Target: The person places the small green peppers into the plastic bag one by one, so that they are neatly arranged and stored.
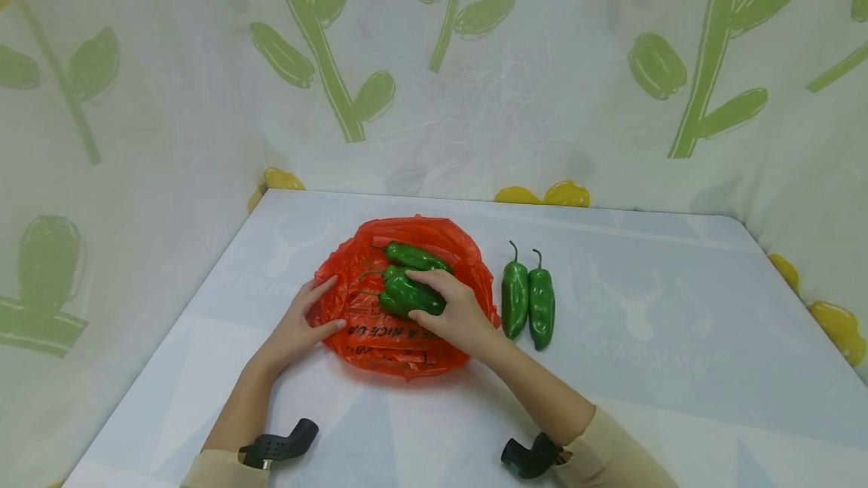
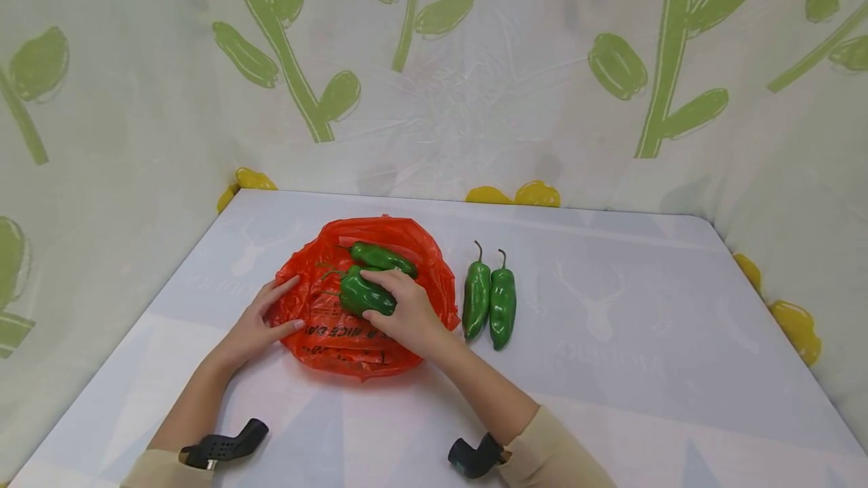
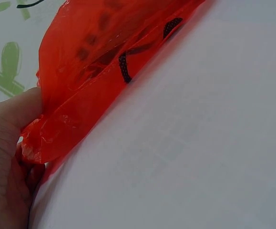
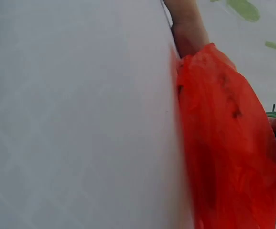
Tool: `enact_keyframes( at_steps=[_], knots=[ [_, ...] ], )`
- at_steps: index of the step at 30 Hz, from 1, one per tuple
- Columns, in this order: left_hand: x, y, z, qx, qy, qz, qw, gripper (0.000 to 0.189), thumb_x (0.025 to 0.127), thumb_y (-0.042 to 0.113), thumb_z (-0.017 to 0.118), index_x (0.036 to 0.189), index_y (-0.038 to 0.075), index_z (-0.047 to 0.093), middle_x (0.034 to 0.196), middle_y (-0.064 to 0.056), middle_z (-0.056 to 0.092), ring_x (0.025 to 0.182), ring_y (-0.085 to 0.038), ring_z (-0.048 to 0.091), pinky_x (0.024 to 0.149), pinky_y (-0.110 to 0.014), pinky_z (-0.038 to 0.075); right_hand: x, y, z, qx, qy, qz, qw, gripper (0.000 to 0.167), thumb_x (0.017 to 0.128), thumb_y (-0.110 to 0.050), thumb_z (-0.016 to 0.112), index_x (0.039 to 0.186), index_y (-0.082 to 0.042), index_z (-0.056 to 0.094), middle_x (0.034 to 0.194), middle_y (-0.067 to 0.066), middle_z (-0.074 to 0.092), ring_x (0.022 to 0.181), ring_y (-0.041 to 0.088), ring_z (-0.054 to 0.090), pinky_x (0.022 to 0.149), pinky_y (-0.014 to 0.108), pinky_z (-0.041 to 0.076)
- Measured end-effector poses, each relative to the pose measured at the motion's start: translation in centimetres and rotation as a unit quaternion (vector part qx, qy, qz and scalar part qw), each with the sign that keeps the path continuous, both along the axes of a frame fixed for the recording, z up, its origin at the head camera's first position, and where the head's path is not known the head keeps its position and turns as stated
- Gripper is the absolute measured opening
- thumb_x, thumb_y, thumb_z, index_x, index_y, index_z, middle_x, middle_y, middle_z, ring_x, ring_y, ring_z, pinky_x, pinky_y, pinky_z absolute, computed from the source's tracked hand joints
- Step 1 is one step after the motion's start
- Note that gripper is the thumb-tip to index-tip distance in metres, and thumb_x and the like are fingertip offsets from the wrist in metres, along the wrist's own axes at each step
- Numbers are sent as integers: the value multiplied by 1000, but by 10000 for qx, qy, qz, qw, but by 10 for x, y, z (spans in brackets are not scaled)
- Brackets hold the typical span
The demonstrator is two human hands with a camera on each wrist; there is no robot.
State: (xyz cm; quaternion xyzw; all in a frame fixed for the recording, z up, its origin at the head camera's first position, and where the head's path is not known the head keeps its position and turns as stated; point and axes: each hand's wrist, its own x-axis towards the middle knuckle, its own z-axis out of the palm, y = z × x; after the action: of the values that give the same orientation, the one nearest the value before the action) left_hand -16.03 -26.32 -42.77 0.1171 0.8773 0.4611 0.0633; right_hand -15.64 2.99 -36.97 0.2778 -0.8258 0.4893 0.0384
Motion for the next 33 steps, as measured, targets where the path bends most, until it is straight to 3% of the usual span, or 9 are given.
enact_keyframes(
  at_steps=[7, 21, 33],
  knots=[
    [-1, 2, 2, 75, -2, 25, 10000, 76, 83, 28, 70, 148, 15, 32, 151, -19, 20, 140, -42, 14, 105, -70, 19, 1, -5, -6, 291, 126, 173, 9993, 54, 79, -6, 74, 130, -8, 56, 124, 9, 58, 118, 26, 53, 96, 44, 48],
    [0, 2, 1, 50, -57, 52, 10000, 76, 83, 29, 69, 148, 16, 31, 151, -18, 20, 139, -42, 15, 103, -69, 23, 10, -9, -16, 801, -242, 262, 9962, 46, 80, -7, 74, 124, -8, 62, 115, 9, 56, 111, 24, 52, 92, 40, 51],
    [0, 2, 1, 31, -42, 33, 10000, 76, 83, 29, 69, 148, 16, 31, 151, -18, 20, 139, -42, 15, 104, -69, 23, 13, -13, -22, 1287, -194, 194, 9913, 39, 80, -9, 75, 118, -8, 66, 114, 8, 56, 112, 25, 48, 94, 41, 49]
  ],
)
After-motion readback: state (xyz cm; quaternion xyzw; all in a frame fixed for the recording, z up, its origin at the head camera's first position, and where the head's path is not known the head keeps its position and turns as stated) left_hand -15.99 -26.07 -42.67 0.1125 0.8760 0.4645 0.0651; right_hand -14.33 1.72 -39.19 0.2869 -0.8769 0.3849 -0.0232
